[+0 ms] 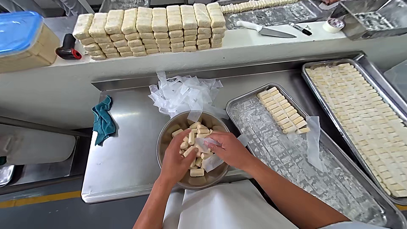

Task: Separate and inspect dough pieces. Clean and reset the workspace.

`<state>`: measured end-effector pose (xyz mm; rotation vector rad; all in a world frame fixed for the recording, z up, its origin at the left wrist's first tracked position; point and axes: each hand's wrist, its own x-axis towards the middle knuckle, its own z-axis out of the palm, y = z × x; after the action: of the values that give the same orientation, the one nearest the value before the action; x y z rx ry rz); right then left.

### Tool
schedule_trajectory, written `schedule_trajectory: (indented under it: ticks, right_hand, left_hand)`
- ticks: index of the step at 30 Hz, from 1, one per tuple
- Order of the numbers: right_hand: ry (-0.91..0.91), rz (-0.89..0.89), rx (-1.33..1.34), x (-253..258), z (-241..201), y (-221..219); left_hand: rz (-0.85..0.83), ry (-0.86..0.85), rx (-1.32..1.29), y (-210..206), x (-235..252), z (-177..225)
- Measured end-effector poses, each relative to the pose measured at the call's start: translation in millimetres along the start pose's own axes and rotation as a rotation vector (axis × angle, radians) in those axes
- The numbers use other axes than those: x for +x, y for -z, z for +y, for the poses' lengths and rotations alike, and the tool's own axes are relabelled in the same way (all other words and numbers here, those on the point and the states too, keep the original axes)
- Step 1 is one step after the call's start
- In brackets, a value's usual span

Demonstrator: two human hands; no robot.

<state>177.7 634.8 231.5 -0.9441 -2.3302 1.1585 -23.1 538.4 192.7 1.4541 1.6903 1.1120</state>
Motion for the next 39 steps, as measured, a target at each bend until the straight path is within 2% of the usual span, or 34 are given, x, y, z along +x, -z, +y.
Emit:
schedule_trajectory:
  ticks: [3,6,9,12,14,17,19,22,24,27,29,31,32,33,35,37,39]
  right_hand:
    - [0.069,-0.028,0.076,2,-9,14]
    - [0.022,-0.293,-0.153,-2,14,25]
    - [-0.071,-0.6,-0.465,-19,62,2]
    - [-0.061,-0.657,-0.525,-30,74,-10]
    - [-0.048,-0.575,-0.404,-28,63,-4]
    - [-0.081,-0.293,-0.086,-17,36,1]
    - [-0.083,-0.163,0.001,-8,29,2]
    - [-0.122,-0.017,0.059,-2,30,16]
    - [-0.139,0.107,0.069,-7,37,33]
    - [-0.187,0.271,0.116,-23,63,57]
    - [-0.249,0.316,0.162,-41,79,66]
    - [-0.31,0.332,0.184,-63,89,71]
    - [-0.335,0.336,0.189,-75,93,73]
    - [-0.359,0.347,0.193,-87,99,74]
    - [-0.415,0.392,0.204,-110,114,75]
    - [-0.498,0.444,0.252,-131,129,76]
    - [-0.575,0.475,0.274,-149,140,79]
  left_hand:
    - [-0.058,-0.068,0.0,-15,4,11]
    - [-0.029,0.021,-0.01,-19,7,10]
    - [-0.029,0.107,-0.029,-15,5,2]
    - [-0.094,0.153,-0.052,-18,2,-5]
    - [-0.224,0.184,-0.063,-22,5,-3]
    - [-0.429,0.221,-0.071,-34,14,8]
    - [-0.439,0.221,-0.148,-44,18,10]
    - [-0.293,0.166,-0.125,-44,35,10]
    - [-0.138,0.087,-0.056,-32,61,8]
    - [0.153,-0.023,-0.006,-6,137,-9]
    - [0.228,0.115,0.003,12,197,-22]
    - [0.169,0.36,0.053,25,238,-35]
    - [0.136,0.421,0.125,28,249,-38]
    - [0.09,0.425,0.229,29,253,-36]
    - [-0.033,0.328,0.46,20,242,-13]
    - [-0.211,0.26,0.643,-3,219,10]
    - [-0.396,0.269,0.733,-30,208,10]
